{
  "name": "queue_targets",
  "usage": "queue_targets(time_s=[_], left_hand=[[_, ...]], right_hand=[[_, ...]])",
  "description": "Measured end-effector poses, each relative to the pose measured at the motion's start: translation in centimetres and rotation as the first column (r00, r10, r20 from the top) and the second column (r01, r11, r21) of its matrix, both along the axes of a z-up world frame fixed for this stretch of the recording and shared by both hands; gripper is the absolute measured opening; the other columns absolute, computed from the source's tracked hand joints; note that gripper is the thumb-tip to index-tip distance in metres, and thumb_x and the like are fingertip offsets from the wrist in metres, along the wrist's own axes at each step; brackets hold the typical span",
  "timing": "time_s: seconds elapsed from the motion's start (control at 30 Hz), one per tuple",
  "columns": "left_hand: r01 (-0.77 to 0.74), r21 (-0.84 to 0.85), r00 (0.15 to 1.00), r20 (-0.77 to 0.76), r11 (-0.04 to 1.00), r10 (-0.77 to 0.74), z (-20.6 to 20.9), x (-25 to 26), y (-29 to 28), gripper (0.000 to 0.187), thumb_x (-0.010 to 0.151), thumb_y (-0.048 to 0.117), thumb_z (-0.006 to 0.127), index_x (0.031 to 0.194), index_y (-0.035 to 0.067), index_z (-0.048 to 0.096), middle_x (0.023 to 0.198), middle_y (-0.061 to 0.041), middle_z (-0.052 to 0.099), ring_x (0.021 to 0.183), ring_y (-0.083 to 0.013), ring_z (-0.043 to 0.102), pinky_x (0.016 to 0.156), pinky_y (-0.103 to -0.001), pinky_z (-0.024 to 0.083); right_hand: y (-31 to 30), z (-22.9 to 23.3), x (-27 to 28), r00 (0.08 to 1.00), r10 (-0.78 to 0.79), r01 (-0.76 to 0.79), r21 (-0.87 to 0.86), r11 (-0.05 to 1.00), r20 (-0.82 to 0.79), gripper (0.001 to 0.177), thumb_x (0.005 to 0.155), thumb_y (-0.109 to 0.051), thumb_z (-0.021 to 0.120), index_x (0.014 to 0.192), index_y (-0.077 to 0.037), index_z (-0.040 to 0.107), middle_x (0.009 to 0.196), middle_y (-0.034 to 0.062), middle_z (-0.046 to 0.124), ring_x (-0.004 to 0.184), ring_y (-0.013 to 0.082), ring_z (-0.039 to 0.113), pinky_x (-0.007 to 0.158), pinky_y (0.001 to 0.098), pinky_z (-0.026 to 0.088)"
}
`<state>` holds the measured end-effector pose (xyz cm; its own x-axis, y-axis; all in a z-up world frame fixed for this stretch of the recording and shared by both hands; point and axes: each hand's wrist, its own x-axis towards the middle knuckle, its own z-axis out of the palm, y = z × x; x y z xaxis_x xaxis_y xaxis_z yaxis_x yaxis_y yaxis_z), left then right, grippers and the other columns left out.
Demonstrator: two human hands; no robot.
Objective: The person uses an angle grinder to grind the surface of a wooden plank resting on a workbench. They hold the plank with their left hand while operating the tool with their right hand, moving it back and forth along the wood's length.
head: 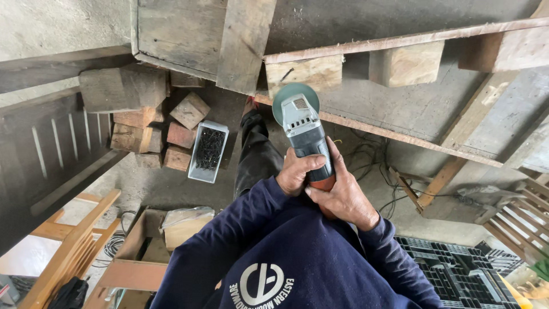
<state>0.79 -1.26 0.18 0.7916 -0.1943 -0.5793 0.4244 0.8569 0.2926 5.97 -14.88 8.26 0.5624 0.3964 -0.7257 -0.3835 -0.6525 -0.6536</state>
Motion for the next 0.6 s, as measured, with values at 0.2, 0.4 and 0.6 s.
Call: queue_targets(time_s=[0.2,0.4,0.6], left_hand=[[0.024,-0.024,0.999,0.025,0.999,-0.023,-1.2,0.3,-2.4,0.04,0.086,0.017,0.08,0.118,0.001,0.064,0.105,-0.008,0.068,0.097,-0.018,0.066,0.089,-0.034,0.055],[0.053,-0.015,0.998,0.028,0.998,-0.053,-1.6,1.0,-4.2,0.04,0.084,0.016,0.081,0.118,0.001,0.064,0.104,-0.007,0.068,0.097,-0.017,0.067,0.089,-0.033,0.056],[0.084,-0.032,0.995,0.049,0.996,-0.082,-1.8,1.9,-5.6,0.039,0.084,0.016,0.082,0.116,0.001,0.066,0.103,-0.007,0.069,0.096,-0.0173,0.067,0.088,-0.034,0.056]], right_hand=[[-2.2,-0.1,0.0,0.998,-0.054,0.054,0.018,0.998,0.015,0.115,0.073,-0.018,0.08,0.163,-0.011,0.01,0.143,0.0232,0.056,0.13,0.0332,0.061,0.105,0.0419,0.051],[-3.4,0.4,0.5,0.992,-0.121,0.119,-0.039,0.992,-0.026,0.114,0.071,-0.016,0.079,0.164,-0.014,0.012,0.142,0.0195,0.056,0.129,0.0299,0.06,0.104,0.0406,0.051],[-4.8,0.3,0.7,0.989,-0.145,0.145,-0.044,0.988,0.005,0.114,0.071,-0.014,0.08,0.164,-0.013,0.013,0.144,0.0197,0.055,0.131,0.0307,0.059,0.106,0.0411,0.049]])
